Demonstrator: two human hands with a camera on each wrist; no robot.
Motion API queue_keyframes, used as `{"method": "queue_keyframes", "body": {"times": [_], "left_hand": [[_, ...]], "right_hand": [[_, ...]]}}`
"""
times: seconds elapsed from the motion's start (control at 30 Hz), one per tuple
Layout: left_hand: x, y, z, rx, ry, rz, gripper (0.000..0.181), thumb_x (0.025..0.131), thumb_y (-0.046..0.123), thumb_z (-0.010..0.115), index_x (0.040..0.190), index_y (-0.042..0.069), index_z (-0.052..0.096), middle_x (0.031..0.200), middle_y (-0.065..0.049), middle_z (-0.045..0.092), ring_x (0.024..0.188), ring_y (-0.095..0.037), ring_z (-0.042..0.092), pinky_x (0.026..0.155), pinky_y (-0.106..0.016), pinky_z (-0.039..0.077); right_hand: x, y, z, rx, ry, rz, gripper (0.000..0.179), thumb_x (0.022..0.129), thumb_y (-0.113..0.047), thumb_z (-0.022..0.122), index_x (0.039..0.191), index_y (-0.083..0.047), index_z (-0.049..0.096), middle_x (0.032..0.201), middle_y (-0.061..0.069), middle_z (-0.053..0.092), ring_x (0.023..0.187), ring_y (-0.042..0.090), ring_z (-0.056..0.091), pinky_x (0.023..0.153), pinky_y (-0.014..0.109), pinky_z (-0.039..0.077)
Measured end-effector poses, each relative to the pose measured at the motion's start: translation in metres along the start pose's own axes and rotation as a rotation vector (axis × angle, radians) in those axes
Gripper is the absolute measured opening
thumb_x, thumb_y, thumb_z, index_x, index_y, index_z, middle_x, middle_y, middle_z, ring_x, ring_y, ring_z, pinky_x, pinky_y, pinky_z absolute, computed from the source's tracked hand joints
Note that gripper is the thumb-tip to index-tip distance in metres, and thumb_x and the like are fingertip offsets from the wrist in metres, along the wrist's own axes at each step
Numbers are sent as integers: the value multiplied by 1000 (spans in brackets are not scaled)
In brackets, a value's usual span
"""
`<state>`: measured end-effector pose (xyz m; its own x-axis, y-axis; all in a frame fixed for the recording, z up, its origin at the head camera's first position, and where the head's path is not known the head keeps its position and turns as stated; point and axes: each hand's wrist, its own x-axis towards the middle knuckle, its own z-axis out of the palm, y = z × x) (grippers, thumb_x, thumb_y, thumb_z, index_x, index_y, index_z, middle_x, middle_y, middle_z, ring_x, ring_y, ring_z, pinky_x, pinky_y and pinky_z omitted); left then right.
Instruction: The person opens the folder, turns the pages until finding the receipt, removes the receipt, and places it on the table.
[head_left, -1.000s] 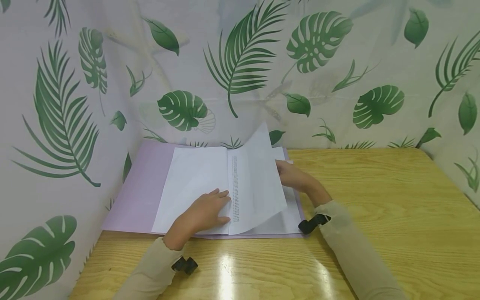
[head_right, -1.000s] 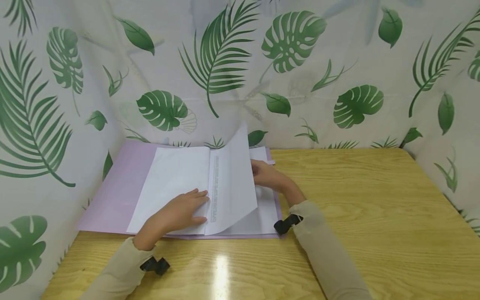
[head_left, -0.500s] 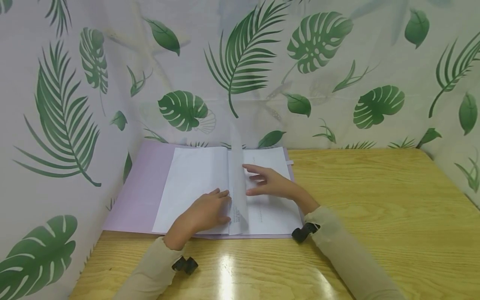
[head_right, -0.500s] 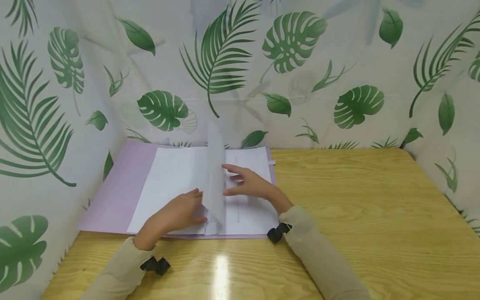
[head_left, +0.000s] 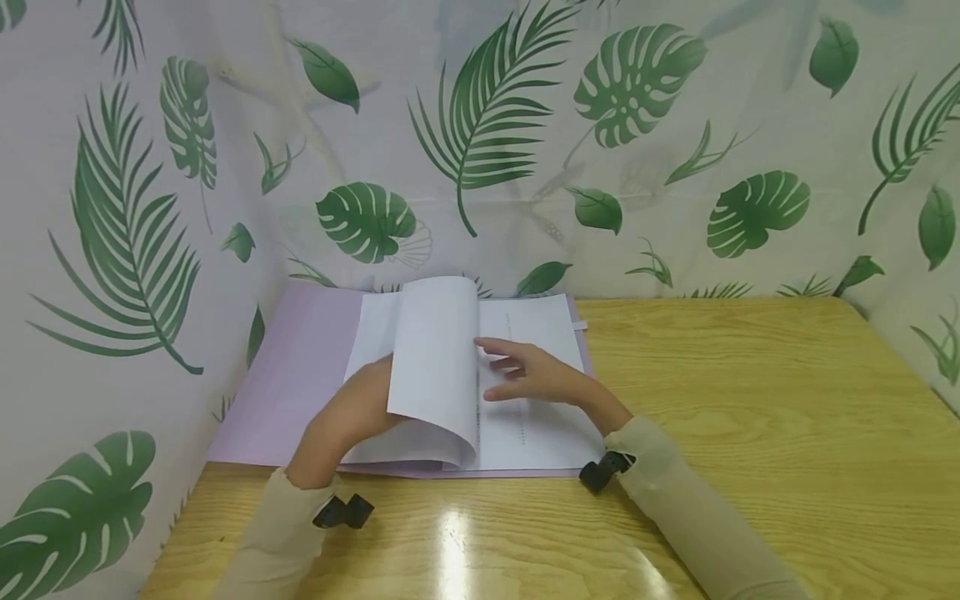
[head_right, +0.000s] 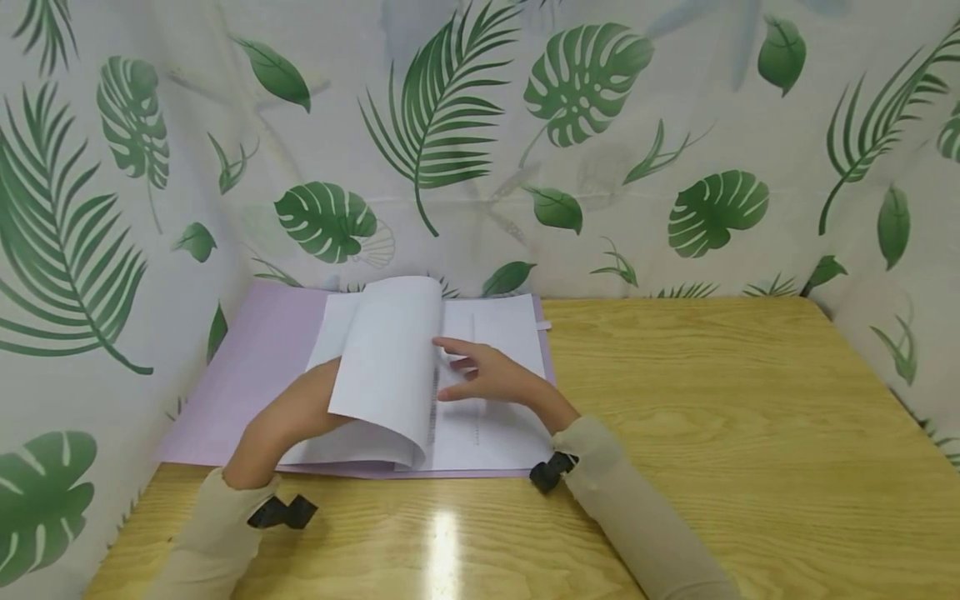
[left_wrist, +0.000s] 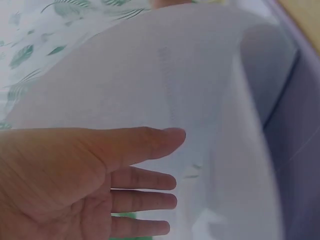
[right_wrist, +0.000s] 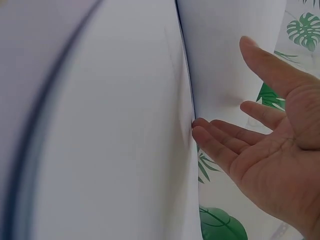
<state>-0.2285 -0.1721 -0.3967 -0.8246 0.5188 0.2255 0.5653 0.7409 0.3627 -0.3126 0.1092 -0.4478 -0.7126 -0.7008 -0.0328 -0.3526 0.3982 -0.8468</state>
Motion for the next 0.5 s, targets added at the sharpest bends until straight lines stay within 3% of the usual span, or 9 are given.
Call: {"method": "queue_keyframes", "body": {"times": [0.23,0.37,0.5], "left_hand": [[-9,-4,-41,127,-51,-270,53,97,19,69,143,-3,55,145,-25,57,138,-45,50,116,-58,41],[-13,-3,-54,152,1,-286,46,99,12,62,141,-7,55,144,-27,57,137,-44,51,116,-57,41],[-12,2,-54,160,58,-258,43,99,11,62,138,-7,58,142,-26,59,135,-43,54,115,-56,43]], "right_hand": [[0,-2,3,13,-23,-22,82,92,-23,77,161,-13,32,164,17,36,145,36,45,116,47,45],[1,-3,5,20,-42,-20,81,94,-23,75,161,-14,32,163,15,38,144,34,47,116,44,46],[2,-3,8,15,-47,-10,79,94,-23,75,160,-15,34,161,12,41,144,31,49,115,42,46]]}}
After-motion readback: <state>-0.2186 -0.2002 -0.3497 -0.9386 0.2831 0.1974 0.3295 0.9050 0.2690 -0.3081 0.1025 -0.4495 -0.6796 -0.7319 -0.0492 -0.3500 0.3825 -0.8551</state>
